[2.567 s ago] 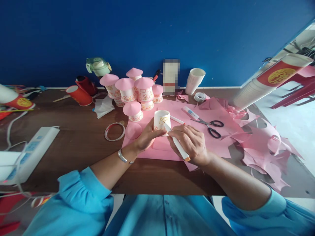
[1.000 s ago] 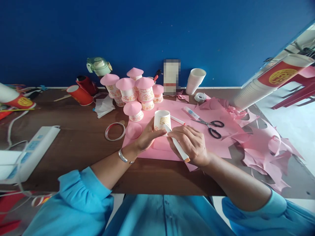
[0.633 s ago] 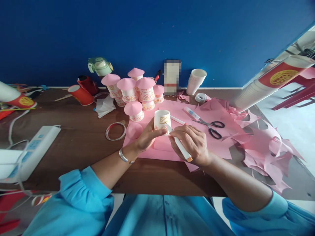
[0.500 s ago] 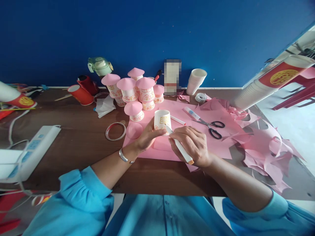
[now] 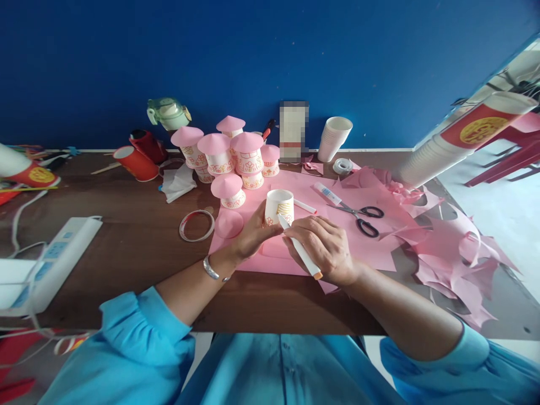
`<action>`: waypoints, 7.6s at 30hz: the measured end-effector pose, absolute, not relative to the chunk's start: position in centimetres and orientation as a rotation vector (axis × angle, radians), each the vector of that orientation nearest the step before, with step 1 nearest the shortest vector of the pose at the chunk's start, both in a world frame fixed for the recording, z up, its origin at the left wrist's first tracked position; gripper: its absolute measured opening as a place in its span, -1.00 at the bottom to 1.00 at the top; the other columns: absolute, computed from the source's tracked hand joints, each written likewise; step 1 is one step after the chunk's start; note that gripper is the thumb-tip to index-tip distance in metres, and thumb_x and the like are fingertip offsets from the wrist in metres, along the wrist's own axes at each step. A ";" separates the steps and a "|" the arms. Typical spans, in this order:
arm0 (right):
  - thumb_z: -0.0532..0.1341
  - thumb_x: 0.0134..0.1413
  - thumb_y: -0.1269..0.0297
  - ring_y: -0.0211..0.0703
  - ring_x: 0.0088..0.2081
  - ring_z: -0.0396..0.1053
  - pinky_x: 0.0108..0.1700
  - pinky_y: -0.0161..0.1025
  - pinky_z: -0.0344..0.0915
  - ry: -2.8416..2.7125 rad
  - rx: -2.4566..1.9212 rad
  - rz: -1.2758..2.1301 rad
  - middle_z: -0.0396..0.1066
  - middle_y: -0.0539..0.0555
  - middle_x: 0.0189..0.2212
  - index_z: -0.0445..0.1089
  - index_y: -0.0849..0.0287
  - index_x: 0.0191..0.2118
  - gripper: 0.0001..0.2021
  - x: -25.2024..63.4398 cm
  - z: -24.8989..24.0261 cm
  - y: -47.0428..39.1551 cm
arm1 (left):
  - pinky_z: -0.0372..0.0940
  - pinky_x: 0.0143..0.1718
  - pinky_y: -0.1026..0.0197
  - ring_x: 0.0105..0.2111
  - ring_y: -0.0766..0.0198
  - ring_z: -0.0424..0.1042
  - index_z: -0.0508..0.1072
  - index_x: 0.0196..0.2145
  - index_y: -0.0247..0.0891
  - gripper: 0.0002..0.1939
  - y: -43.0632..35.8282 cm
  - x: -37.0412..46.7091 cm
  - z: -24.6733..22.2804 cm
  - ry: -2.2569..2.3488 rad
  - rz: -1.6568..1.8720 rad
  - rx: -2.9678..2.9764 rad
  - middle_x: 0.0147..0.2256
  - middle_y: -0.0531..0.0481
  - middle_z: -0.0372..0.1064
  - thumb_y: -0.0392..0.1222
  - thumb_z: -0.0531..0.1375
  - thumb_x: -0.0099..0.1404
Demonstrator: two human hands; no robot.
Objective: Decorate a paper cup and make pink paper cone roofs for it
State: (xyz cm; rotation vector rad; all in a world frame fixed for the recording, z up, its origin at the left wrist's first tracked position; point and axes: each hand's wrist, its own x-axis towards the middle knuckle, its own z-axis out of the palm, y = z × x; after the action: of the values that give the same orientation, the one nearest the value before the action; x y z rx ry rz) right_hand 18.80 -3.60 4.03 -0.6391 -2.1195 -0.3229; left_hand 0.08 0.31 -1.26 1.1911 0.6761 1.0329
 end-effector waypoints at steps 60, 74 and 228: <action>0.27 0.23 0.52 -0.11 -0.34 0.54 -0.30 -0.20 0.48 -2.005 -0.698 -0.311 0.54 0.12 -0.34 0.35 0.19 -0.07 -0.80 19.6 4.9 -3.0 | 0.30 0.00 -0.02 -0.08 0.04 0.40 0.50 -0.04 -0.15 -0.64 0.0 0.4 0.4 0.581 0.983 1.074 -0.18 0.00 0.43 -0.10 0.41 0.23; 0.24 0.27 0.49 -0.10 -0.30 0.54 -0.27 -0.18 0.48 -2.036 -0.715 -0.264 0.55 0.11 -0.30 0.34 0.16 -0.03 -0.80 19.7 4.4 -2.9 | 0.28 -0.04 0.08 -0.15 0.17 0.37 0.47 -0.02 -0.17 -0.66 -0.2 0.3 0.4 0.567 0.984 1.082 -0.18 0.01 0.41 -0.13 0.40 0.28; 0.23 0.25 0.50 -0.10 -0.34 0.53 -0.29 -0.18 0.50 -2.015 -0.715 -0.274 0.55 0.09 -0.33 0.35 0.13 -0.03 -0.78 19.6 4.6 -3.0 | 0.32 0.02 0.09 -0.11 0.17 0.42 0.53 0.02 -0.11 -0.63 0.2 0.1 -0.6 0.538 0.991 1.005 -0.15 0.04 0.47 -0.19 0.40 0.26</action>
State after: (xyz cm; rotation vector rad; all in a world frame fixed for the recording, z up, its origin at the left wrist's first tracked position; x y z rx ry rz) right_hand 19.59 -3.04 4.60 -0.7145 -2.0152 -0.2738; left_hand 0.08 0.21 -0.55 1.0051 0.5382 0.9912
